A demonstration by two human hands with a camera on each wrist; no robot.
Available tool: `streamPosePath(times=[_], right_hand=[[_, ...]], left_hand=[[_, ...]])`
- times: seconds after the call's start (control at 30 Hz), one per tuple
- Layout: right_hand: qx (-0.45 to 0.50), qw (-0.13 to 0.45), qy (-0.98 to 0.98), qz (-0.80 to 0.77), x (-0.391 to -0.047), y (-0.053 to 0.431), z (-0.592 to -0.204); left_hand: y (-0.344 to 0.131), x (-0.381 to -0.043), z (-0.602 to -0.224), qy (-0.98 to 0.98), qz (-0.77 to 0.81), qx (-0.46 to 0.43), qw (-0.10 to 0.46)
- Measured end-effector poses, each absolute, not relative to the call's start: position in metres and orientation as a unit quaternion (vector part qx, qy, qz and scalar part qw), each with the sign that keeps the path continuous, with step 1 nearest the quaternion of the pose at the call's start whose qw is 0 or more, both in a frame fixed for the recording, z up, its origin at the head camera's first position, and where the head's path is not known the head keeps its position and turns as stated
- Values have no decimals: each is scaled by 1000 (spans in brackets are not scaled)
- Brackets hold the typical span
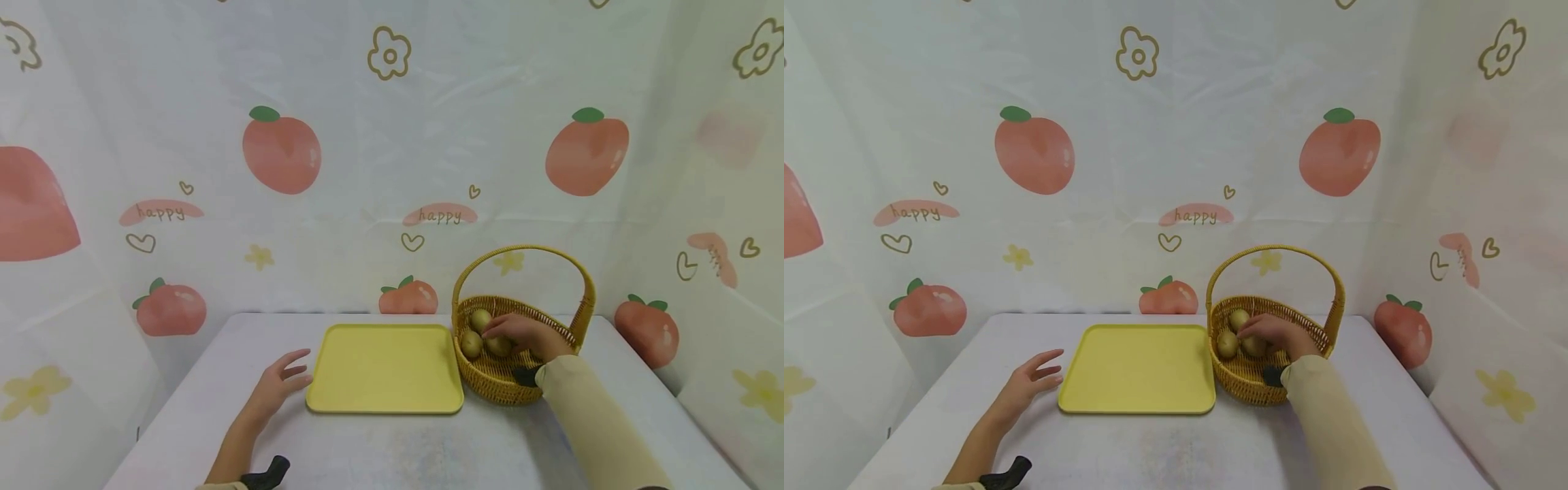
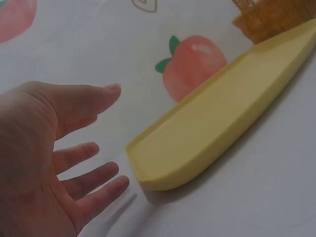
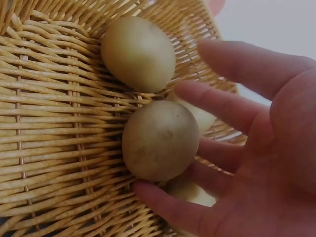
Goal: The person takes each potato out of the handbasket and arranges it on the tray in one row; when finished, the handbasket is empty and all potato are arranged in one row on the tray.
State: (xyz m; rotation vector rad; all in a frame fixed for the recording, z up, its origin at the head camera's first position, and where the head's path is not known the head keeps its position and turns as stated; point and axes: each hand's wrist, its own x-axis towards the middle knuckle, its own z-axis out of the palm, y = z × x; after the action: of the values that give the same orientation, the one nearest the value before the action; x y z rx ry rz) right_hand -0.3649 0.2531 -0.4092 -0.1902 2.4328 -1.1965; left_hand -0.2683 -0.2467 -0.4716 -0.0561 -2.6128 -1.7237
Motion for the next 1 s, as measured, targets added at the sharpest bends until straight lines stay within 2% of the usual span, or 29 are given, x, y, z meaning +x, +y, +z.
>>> streamPosePath(times=[0.27,0.63,1.0], right_hand=[[-98,233,888,-385,-366,249,-406],[-126,167,907,-364,-370,252,-404],[-227,65,914,-331,-348,248,-380]], left_hand=[[-243,-270,-481,-822,-569,-8,-21],[-239,-263,-478,-838,-544,-8,-37],[-235,-266,-485,-878,-479,9,-21]])
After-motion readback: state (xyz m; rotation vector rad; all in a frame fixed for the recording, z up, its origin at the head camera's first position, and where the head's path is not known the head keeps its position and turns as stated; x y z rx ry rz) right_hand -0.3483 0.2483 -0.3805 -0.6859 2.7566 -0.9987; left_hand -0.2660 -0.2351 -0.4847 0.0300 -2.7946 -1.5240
